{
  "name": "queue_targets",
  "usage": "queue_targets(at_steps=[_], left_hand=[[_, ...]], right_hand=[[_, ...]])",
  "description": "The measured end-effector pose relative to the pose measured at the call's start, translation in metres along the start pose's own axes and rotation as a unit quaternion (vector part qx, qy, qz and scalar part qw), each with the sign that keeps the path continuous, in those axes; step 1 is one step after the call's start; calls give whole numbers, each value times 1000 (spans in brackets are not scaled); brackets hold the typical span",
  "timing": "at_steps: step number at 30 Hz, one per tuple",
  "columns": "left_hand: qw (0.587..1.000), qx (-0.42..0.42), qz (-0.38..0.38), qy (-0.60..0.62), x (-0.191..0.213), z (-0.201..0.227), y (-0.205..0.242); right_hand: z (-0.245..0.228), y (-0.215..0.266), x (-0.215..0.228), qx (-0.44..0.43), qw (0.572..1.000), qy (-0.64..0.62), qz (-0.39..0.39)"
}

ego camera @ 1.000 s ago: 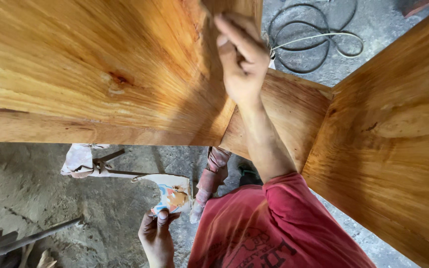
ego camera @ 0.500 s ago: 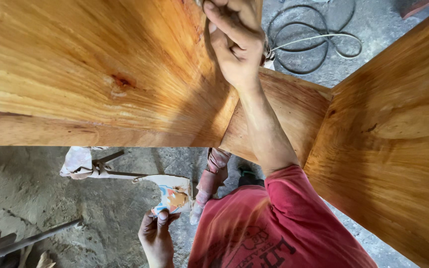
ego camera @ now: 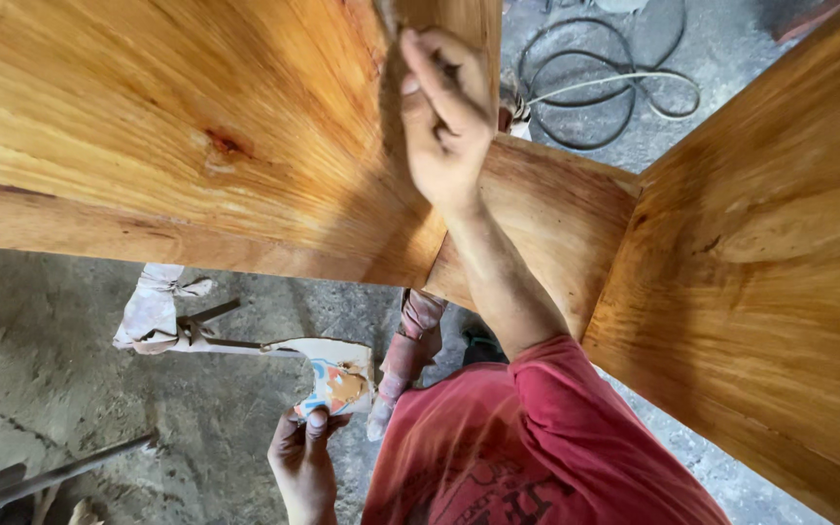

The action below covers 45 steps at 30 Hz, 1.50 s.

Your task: The person uses a small metal tool to scrape and widen a crack in a wooden structure, then applies a putty-like filler from a small container into the crack and smooths it with the tool.

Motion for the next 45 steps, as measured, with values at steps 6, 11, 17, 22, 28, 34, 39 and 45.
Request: queue_targets(at_steps=[6, 11, 17, 22, 28, 34, 39, 45], left_hand=[[1000, -3, 0, 10, -2, 4, 3], [999, 14, 26, -21, 8, 7, 6], [1000, 19, 6, -15, -1, 1, 5], [1000, 10, -9, 0, -6, -1, 8], [1000, 10, 3, -9, 0, -3, 8], [1000, 4, 9, -2, 4, -2, 4], [1000, 6, 10, 8, 3, -3, 7], [1000, 15, 10, -1, -3, -2, 7]], right_hand=[[-20, -5, -10, 4, 1000, 19, -19], [-26, -11, -21, 16, 1000, -6, -23], [-26, -9, -9, 15, 999, 2, -48], [-23, -11, -1, 29, 998, 52, -28], [-19, -19, -11, 15, 998, 40, -38], [-6, -18, -18, 11, 1000, 15, -22], [8, -16, -4, -3, 999, 31, 29], [-11, 33, -1, -107, 980, -163, 39]])
Point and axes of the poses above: each hand's wrist, its own y-axis away from the middle knuckle, its own x-axis out of the back of the hand, z = x × y, the point moved 9 cm from there along -y, towards the middle knuckle, and after that the axes turned 1 degree about -y, right-handed, at the moved point
